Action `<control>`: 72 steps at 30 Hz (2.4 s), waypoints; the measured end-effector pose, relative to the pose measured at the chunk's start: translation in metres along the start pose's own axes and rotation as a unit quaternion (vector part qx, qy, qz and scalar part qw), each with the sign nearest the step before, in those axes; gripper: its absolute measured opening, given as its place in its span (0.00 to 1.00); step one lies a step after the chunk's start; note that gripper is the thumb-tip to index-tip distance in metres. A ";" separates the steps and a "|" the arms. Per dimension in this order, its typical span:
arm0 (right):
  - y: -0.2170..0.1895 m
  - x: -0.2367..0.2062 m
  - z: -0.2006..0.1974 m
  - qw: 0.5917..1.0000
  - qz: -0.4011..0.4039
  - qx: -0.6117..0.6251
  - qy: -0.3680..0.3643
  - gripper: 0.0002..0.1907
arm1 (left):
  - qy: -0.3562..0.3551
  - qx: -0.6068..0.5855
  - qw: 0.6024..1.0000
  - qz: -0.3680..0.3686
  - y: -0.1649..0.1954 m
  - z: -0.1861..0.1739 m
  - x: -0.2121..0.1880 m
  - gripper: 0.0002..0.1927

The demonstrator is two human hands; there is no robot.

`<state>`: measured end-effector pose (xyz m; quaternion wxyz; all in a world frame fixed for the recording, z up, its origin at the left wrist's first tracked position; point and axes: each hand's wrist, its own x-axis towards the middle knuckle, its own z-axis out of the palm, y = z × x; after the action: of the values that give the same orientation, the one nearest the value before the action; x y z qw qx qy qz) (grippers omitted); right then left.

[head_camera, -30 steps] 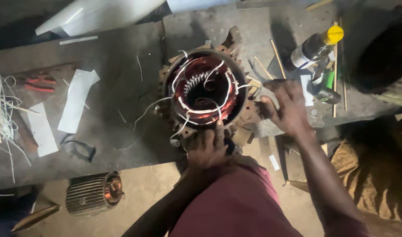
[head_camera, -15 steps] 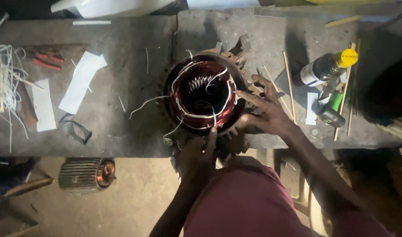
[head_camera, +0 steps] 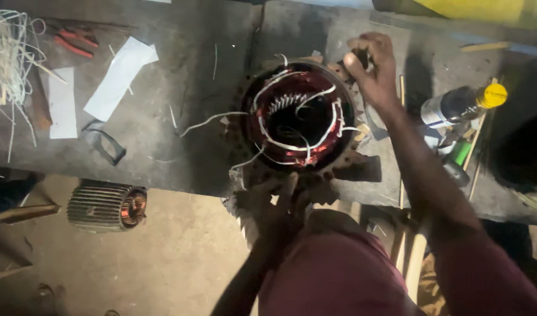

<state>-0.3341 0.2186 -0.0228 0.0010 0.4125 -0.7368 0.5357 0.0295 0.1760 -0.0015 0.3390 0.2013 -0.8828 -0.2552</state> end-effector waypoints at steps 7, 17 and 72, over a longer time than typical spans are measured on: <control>0.038 0.024 0.020 0.997 0.036 0.065 -0.027 0.11 | 0.033 -0.107 0.986 -0.126 -0.008 0.077 0.006 0.26; 0.024 -0.031 -0.005 0.995 0.086 0.049 0.023 0.14 | 0.168 -0.015 0.986 0.010 -0.021 0.044 0.033 0.22; -0.141 -0.167 -0.028 0.952 0.016 -0.295 -0.077 0.51 | -0.091 0.002 0.991 0.095 -0.009 -0.008 0.087 0.23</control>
<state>-0.1502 0.3295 0.0263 0.0572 0.4218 -0.8665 0.2606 -0.0232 0.1201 0.0416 0.2791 0.0931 -0.9259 -0.2370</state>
